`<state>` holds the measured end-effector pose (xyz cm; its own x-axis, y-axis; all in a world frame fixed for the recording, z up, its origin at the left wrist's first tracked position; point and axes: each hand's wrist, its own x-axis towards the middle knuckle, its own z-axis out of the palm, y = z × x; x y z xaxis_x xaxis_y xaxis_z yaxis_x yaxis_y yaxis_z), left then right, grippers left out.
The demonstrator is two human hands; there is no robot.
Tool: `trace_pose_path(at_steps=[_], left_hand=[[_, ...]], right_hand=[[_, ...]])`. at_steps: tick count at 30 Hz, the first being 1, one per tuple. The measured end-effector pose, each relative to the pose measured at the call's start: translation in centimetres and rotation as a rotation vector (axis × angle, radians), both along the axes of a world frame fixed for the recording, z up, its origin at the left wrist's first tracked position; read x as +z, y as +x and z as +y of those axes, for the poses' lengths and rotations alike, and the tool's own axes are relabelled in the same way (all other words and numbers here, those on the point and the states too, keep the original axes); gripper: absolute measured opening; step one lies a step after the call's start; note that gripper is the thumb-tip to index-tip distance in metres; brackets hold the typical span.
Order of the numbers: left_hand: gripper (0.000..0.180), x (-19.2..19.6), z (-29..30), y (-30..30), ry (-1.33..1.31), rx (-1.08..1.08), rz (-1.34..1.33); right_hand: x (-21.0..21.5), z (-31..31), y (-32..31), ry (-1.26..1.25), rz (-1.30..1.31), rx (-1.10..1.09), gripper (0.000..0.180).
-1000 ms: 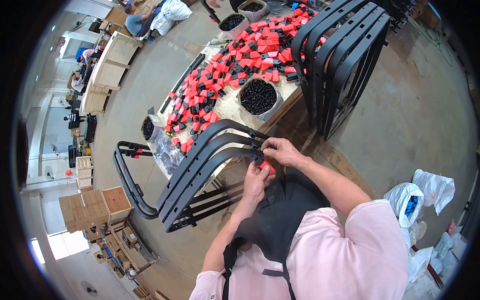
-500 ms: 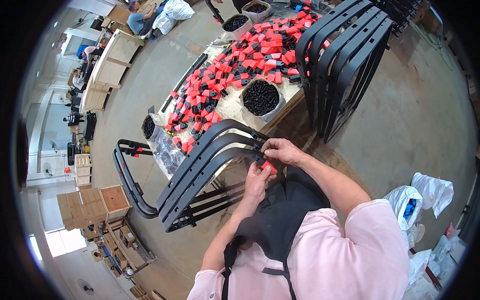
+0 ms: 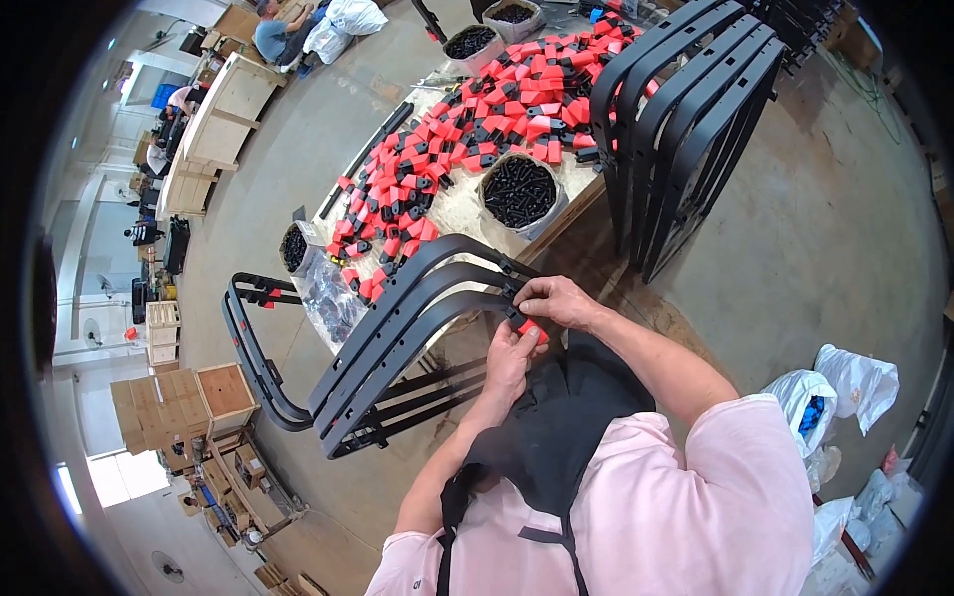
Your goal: Assembling metal furniture frames by attaching plastic caps and components using a power drill and hands.
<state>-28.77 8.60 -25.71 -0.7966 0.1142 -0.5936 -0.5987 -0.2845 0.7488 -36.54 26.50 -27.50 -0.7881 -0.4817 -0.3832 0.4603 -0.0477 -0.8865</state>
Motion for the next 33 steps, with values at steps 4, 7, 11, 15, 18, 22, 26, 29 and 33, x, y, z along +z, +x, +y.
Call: trace_pose_path(at_steps=[4,7,11,15,18,22,26,29,33], left_hand=[[0.034,0.2,0.1,-0.1,-0.019,-0.012,0.005],[0.036,0.5,0.2,0.1,-0.007,0.004,0.0],[0.037,0.7,0.3,0.0,0.001,0.011,-0.007],[0.039,0.9,0.4,0.0,-0.023,0.01,-0.005],[0.037,0.7,0.4,0.0,-0.059,0.019,0.015],[0.039,0.6,0.6,0.1,-0.07,0.012,0.023],[0.04,0.9,0.7,0.0,-0.081,0.001,-0.026],[0.04,1.4,0.6,-0.2,-0.097,0.014,-0.016],[0.04,0.9,0.2,-0.1,-0.132,-0.011,-0.01]], right_hand=[[0.5,0.0,0.1,0.03,-0.02,-0.086,0.02],[1.3,-0.3,0.2,0.162,0.012,-0.077,0.02],[2.2,-0.5,0.3,0.251,0.055,-0.083,0.019],[1.5,-0.5,0.4,0.261,0.074,-0.098,0.017],[1.9,-0.7,0.5,0.272,0.083,-0.092,0.016],[1.9,-0.8,0.3,0.256,0.058,-0.082,0.014],[1.3,-0.8,0.3,0.26,0.07,-0.069,0.014],[1.6,-0.9,0.3,0.207,0.049,-0.059,0.015],[2.5,-1.1,0.5,0.212,0.027,-0.038,0.017]])
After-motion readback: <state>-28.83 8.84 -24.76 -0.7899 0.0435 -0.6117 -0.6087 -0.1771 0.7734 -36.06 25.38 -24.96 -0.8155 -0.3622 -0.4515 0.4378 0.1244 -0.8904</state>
